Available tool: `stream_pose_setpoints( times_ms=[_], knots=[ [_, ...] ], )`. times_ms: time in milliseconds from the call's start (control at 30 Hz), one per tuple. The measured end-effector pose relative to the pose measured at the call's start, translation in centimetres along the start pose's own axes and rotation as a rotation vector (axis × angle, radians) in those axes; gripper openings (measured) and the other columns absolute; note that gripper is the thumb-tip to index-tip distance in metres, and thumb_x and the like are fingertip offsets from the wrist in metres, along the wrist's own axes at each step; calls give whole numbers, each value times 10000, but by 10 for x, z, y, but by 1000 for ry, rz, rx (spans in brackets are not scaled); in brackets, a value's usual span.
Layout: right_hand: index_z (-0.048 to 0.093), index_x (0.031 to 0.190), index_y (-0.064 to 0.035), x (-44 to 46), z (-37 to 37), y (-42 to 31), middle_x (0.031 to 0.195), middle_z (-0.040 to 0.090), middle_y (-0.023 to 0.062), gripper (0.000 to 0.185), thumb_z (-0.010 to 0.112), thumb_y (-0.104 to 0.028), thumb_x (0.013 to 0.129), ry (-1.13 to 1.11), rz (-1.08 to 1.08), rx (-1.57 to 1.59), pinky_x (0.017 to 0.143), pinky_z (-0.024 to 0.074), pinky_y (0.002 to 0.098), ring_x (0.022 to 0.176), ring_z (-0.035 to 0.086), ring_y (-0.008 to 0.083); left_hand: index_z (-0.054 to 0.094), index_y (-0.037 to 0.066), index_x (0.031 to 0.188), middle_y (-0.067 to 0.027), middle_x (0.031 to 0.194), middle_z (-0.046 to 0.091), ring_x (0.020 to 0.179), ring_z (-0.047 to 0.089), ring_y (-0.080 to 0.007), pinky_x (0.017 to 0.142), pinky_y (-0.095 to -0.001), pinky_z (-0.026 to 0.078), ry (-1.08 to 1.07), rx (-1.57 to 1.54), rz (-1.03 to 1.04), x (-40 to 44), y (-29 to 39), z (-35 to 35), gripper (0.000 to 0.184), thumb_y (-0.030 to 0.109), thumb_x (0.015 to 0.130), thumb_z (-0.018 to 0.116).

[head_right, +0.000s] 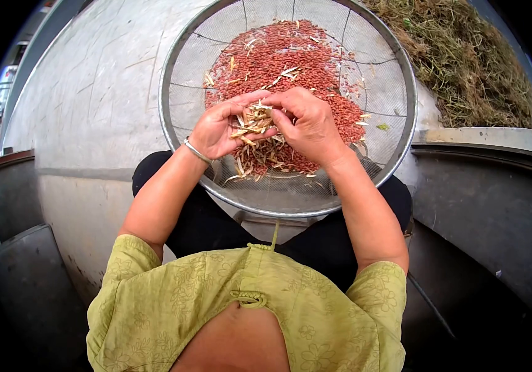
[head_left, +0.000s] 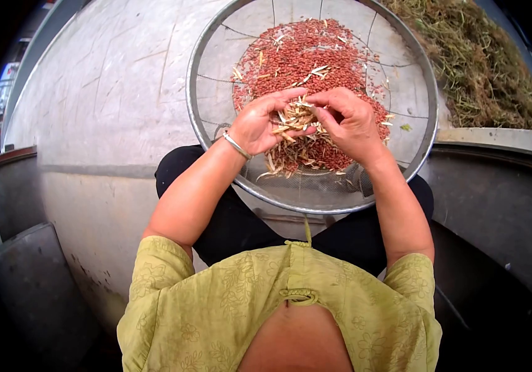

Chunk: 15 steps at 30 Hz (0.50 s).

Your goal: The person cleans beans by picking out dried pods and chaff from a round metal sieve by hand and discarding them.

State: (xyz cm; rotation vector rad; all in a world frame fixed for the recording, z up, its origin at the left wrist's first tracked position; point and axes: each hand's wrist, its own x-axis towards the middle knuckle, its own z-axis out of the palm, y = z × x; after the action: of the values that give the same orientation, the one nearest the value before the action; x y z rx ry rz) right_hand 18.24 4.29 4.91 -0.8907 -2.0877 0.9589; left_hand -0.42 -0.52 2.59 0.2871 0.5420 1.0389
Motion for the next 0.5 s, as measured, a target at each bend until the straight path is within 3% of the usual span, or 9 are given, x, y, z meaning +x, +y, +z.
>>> stream_pose_setpoints(
  times_ms=[133,200,267,300,367,500],
  knots=[
    [655,939,-84,1,6,-8,804,608,82,227,648,-6,727,-61,-111,-58,642,505,302,723,607,221,365,-33,1297,-167,1223,500,1081,551,-269,924,-484,465,-27,22,-44,2,-6,-4,420,84,900,293],
    [662,928,-93,1,7,-5,811,612,86,210,654,-14,734,-61,-103,-72,623,505,295,712,612,205,452,-36,1195,-160,1110,562,992,598,-262,859,-458,517,-9,2,-20,3,-9,1,333,95,916,324],
    [662,903,-69,1,9,7,756,615,64,141,649,-38,766,-14,-9,67,565,493,269,638,599,141,473,-33,1163,-150,1085,569,975,603,-264,853,-464,523,-31,-21,-25,4,-10,2,311,106,922,332],
    [662,903,-69,1,8,8,756,615,64,141,649,-38,766,-14,-9,67,565,493,269,638,599,141,435,-36,1219,-154,1129,553,1012,586,-263,903,-480,482,-9,-11,-31,5,-9,4,354,104,916,319],
    [657,875,-29,2,4,9,703,613,28,82,635,-79,814,0,366,287,509,466,231,568,556,71,397,-51,1273,-156,1166,540,1065,558,-261,966,-508,427,12,-11,-32,6,-7,4,403,107,912,311],
    [634,883,-9,4,2,13,678,580,-25,141,626,-148,859,2,420,487,453,386,172,536,490,21,394,-59,1271,-158,1157,546,1080,546,-259,964,-513,427,-63,-30,-21,5,-8,-6,404,119,919,309]
  ],
)
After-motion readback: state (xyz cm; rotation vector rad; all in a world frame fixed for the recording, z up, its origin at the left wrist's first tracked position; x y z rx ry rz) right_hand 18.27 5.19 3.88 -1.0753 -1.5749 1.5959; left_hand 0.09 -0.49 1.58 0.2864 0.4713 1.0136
